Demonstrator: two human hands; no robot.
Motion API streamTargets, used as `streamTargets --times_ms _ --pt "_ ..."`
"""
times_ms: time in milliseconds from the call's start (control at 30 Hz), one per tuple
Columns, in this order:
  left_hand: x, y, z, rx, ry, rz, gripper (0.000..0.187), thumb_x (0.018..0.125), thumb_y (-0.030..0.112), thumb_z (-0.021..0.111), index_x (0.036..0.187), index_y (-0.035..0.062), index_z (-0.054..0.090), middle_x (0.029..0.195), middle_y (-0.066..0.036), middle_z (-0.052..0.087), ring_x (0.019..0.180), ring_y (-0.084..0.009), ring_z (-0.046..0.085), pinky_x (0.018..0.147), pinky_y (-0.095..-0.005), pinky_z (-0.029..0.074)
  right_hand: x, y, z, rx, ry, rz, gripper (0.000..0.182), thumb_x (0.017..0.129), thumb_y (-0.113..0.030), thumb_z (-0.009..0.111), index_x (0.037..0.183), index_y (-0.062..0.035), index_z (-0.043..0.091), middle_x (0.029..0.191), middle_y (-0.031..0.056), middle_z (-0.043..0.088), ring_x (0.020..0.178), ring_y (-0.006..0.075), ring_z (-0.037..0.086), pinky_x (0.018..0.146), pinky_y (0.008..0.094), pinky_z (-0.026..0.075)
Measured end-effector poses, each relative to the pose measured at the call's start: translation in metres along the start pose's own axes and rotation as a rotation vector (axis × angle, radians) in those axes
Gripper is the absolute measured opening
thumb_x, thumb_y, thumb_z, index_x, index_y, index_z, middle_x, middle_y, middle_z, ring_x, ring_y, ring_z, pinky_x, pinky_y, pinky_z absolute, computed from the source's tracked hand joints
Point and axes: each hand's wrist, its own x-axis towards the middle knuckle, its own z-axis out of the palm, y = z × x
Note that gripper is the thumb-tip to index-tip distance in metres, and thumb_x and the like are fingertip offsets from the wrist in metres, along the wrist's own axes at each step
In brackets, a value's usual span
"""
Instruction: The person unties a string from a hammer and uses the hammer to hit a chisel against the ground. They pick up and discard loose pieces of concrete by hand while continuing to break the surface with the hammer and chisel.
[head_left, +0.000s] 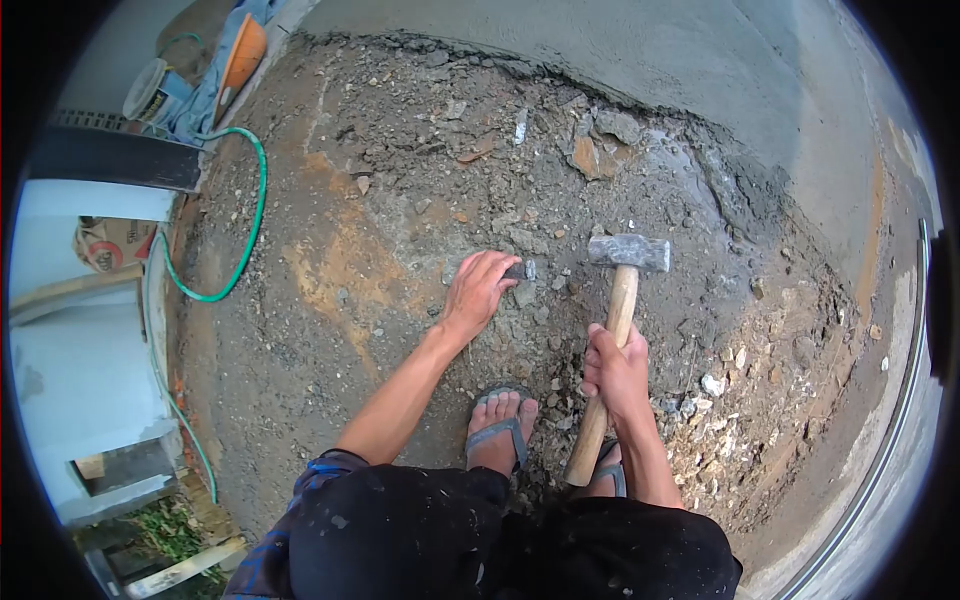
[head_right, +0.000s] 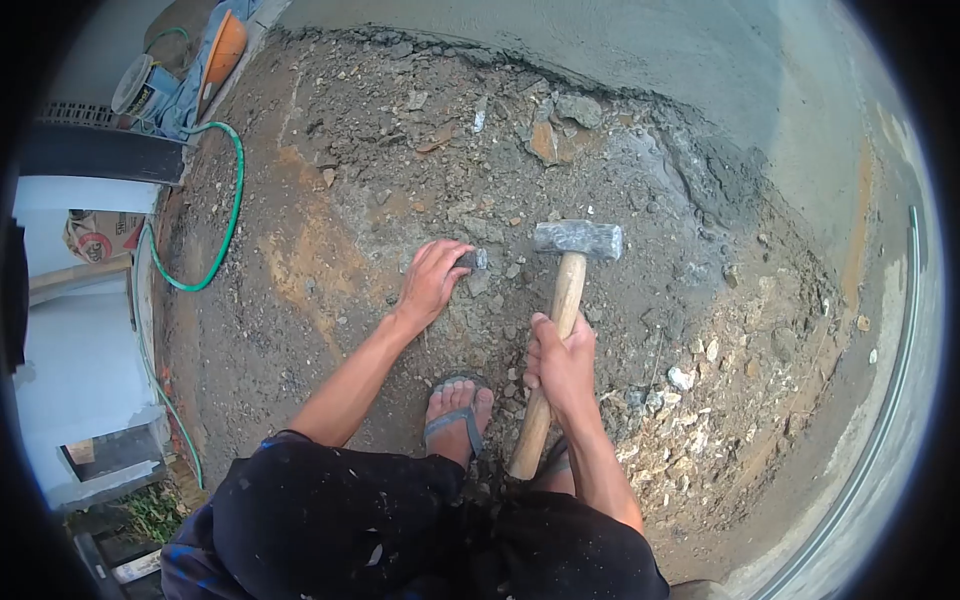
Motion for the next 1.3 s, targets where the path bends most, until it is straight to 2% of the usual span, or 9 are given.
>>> streamTargets --times_ms 267,400,467,767,867,933,967,1033,1300 --pt "-0.005 0.002 0.001 0.042 0.005 -0.049 0.036 0.082 0.009 0.072 0.116 0.0069 0.062 0.107 -0.009 0.063 0.105 -0.0298 0.059 0.094 -0.0417 0.045 -0.009 -0.078 0.000 0.536 0.242 -0.770 0.031 0.104 -0.021 0.049 0.078 -0.0112 0.035 0.055 -0.0050 0.031 0.041 0.0036 0.031 0.034 0.0228 0.029" --pt "-0.007 0.004 0.003 0.076 -0.009 -0.064 0.035 0.082 0.009 0.072 0.115 0.0072 0.062 0.109 -0.011 0.060 0.104 -0.0315 0.057 0.092 -0.0427 0.045 0.015 0.048 0.042 -0.382 -0.011 -0.155 0.014 0.097 -0.011 0.055 0.088 -0.0057 0.045 0.060 -0.0003 0.045 0.045 0.0101 0.044 0.038 0.0275 0.037" --pt "-0.001 -0.003 0.011 0.106 -0.001 -0.039 0.033 0.082 0.009 0.072 0.114 0.0077 0.063 0.111 -0.011 0.058 0.104 -0.0323 0.056 0.090 -0.0433 0.044 0.015 0.030 0.013 0.167 -0.114 0.224 0.012 0.097 -0.012 0.054 0.095 -0.0083 0.043 0.063 -0.0019 0.043 0.046 0.0075 0.040 0.038 0.0258 0.035" --pt "-0.007 -0.001 0.004 0.047 0.009 -0.036 0.039 0.079 0.005 0.074 0.116 0.0083 0.062 0.107 -0.011 0.057 0.101 -0.0317 0.055 0.087 -0.0427 0.044 -0.020 -0.083 -0.014 0.535 0.222 -0.725 0.030 0.103 -0.023 0.053 0.079 -0.0120 0.038 0.056 -0.0044 0.033 0.041 0.0041 0.031 0.034 0.0238 0.030" --pt "-0.007 -0.001 0.002 0.039 -0.030 -0.041 0.041 0.080 0.008 0.073 0.119 0.0089 0.060 0.109 -0.011 0.057 0.103 -0.0321 0.055 0.090 -0.0424 0.044 0.002 0.044 0.028 0.281 0.228 -0.315 0.027 0.100 -0.020 0.054 0.079 -0.0057 0.046 0.059 -0.0003 0.046 0.042 0.0099 0.042 0.037 0.0265 0.036" --pt "-0.012 -0.001 0.004 0.039 -0.046 -0.039 0.042 0.082 0.009 0.073 0.121 0.0089 0.059 0.112 -0.012 0.057 0.105 -0.0328 0.055 0.092 -0.0425 0.044 0.020 0.093 0.035 -0.455 0.050 -0.334 0.021 0.094 -0.017 0.061 0.097 0.0009 0.052 0.067 0.0065 0.054 0.046 0.0152 0.051 0.039 0.0293 0.042" --pt "-0.007 -0.005 0.003 0.057 -0.059 -0.033 0.043 0.083 0.011 0.072 0.124 0.0089 0.058 0.114 -0.012 0.057 0.106 -0.0334 0.055 0.094 -0.0427 0.044 0.010 0.079 0.024 -0.083 -0.088 0.096 0.019 0.096 -0.017 0.060 0.100 -0.0025 0.048 0.066 0.0055 0.052 0.045 0.0138 0.049 0.039 0.0286 0.040" --pt "-0.012 0.002 0.001 0.061 -0.095 -0.029 0.043 0.084 0.014 0.071 0.125 0.0089 0.057 0.116 -0.012 0.057 0.109 -0.0326 0.055 0.095 -0.0426 0.043 -0.012 0.043 0.006 0.075 -0.127 0.183 0.018 0.099 -0.019 0.057 0.098 -0.0087 0.042 0.062 0.0000 0.044 0.043 0.0085 0.041 0.035 0.0270 0.034" --pt "-0.030 -0.014 -0.030 0.281 0.055 -0.295 0.050 0.093 0.019 0.062 0.138 0.0049 0.046 0.139 -0.016 0.050 0.132 -0.0330 0.044 0.115 -0.0496 0.029 -0.008 -0.066 -0.019 0.659 0.249 -0.627 0.030 0.103 -0.025 0.051 0.081 -0.0129 0.035 0.055 -0.0044 0.033 0.040 0.0038 0.030 0.036 0.0229 0.029"
